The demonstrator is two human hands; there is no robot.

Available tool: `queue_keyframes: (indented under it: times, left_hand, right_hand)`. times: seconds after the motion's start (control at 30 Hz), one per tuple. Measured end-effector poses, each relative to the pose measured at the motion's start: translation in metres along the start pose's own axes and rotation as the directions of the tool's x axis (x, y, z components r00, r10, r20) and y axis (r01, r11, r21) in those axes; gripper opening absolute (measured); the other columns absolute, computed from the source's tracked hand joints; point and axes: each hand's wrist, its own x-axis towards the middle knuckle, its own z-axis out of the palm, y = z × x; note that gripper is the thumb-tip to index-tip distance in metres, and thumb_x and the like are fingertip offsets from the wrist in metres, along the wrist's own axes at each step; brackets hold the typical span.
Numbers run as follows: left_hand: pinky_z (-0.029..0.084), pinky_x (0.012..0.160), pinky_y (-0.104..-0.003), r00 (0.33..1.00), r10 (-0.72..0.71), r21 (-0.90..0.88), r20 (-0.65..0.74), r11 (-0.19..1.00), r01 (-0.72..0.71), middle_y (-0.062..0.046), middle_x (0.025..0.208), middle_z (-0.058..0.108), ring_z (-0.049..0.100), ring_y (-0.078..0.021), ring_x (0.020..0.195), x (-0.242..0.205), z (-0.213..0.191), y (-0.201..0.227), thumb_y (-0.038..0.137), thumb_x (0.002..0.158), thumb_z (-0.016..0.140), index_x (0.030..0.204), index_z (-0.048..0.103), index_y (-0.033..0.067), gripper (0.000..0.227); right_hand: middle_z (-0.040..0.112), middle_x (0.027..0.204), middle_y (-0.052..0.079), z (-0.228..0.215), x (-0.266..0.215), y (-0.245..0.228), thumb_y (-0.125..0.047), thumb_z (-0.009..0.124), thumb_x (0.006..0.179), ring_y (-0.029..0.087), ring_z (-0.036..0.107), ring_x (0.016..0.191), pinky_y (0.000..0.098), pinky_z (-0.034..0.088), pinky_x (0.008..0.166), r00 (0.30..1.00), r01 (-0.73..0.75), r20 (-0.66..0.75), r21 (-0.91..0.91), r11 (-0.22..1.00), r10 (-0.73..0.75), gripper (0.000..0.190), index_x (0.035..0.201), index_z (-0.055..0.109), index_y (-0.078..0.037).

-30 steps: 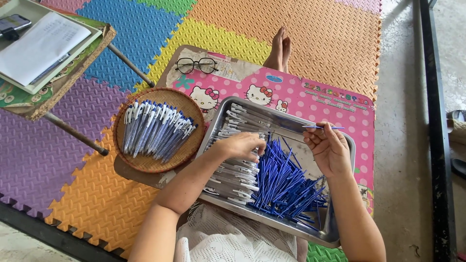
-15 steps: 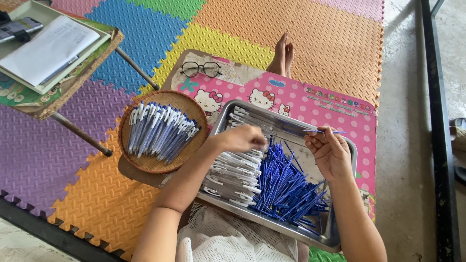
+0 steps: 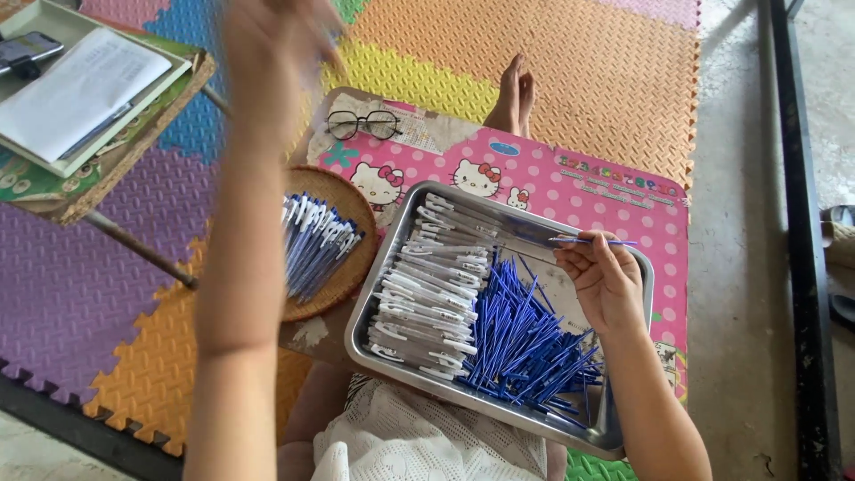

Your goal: Assembling ballpoint pens by joining the body, refill, and cap.

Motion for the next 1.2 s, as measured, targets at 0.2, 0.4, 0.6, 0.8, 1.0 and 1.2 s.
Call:
queue_keyframes:
  times: [0.2, 0.4, 0.6, 0.8, 1.0, 1.2]
  left_hand:
    - [0.056, 0.063, -0.019, 0.847, -0.268, -0.200, 0.460, 0.898, 0.392, -0.006, 0.099, 0.081, 0.068, -0.0070, 0.070, -0.161, 0.157, -0.034, 0.022, 0.107, 0.069, 0.148, 0.063, 0.0179, 0.041]
    - [0.062, 0.080, -0.032, 0.849, -0.360, -0.134, 0.387, 0.889, 0.438, -0.012, 0.104, 0.082, 0.077, -0.0181, 0.086, -0.210, 0.178, -0.044, 0.015, 0.099, 0.078, 0.128, 0.077, 0.0130, 0.029]
    - [0.061, 0.087, -0.033, 0.830, -0.365, -0.086, 0.422, 0.895, 0.438, -0.010, 0.113, 0.081, 0.077, -0.0182, 0.096, -0.213, 0.174, -0.046, 0.015, 0.097, 0.081, 0.126, 0.079, 0.0159, 0.030]
    - [0.062, 0.088, -0.036, 0.860, -0.310, -0.103, 0.406, 0.919, 0.380, -0.014, 0.111, 0.080, 0.078, -0.0251, 0.100, -0.208, 0.176, -0.040, 0.015, 0.105, 0.070, 0.129, 0.078, 0.0121, 0.025]
    - [0.062, 0.086, -0.036, 0.882, -0.288, -0.035, 0.374, 0.945, 0.324, -0.014, 0.109, 0.080, 0.079, -0.0273, 0.100, -0.209, 0.176, -0.052, 0.018, 0.102, 0.075, 0.126, 0.079, 0.0121, 0.025]
    - [0.059, 0.082, -0.033, 0.885, -0.268, 0.020, 0.382, 0.959, 0.282, -0.010, 0.105, 0.079, 0.075, -0.0217, 0.090, -0.209, 0.174, -0.049, 0.015, 0.099, 0.078, 0.124, 0.080, 0.0149, 0.025]
  right_hand:
    - [0.074, 0.108, 0.035, 0.020, -0.026, -0.019, -0.017, 0.046, 0.115, 0.037, 0.081, 0.093, 0.0418, 0.067, 0.086, 0.924, 0.368, -0.008, -0.246, 0.897, -0.381, 0.023, 0.121, 0.054, 0.004]
    - [0.073, 0.103, 0.037, 0.039, -0.030, -0.028, -0.020, 0.048, 0.114, 0.037, 0.080, 0.089, 0.0439, 0.066, 0.083, 0.875, 0.473, 0.099, -0.377, 0.796, -0.473, 0.030, 0.111, 0.055, 0.008]
    - [0.074, 0.102, 0.033, 0.031, -0.030, -0.029, -0.014, 0.049, 0.113, 0.038, 0.080, 0.089, 0.0469, 0.064, 0.086, 0.896, 0.438, 0.169, -0.484, 0.757, -0.410, 0.027, 0.111, 0.059, 0.010]
    - [0.076, 0.099, 0.030, 0.031, -0.026, -0.032, -0.006, 0.052, 0.111, 0.037, 0.080, 0.090, 0.0474, 0.063, 0.088, 0.913, 0.406, 0.203, -0.537, 0.739, -0.353, 0.020, 0.110, 0.063, 0.010]
    - [0.076, 0.103, 0.028, 0.032, -0.027, -0.040, -0.011, 0.048, 0.114, 0.030, 0.079, 0.092, 0.0407, 0.063, 0.088, 0.915, 0.396, 0.161, -0.535, 0.746, -0.369, 0.022, 0.113, 0.060, 0.008]
    - [0.076, 0.103, 0.028, 0.027, -0.022, -0.034, -0.004, 0.052, 0.111, 0.032, 0.080, 0.092, 0.0422, 0.063, 0.087, 0.934, 0.355, 0.187, -0.580, 0.733, -0.304, 0.017, 0.113, 0.064, 0.008]
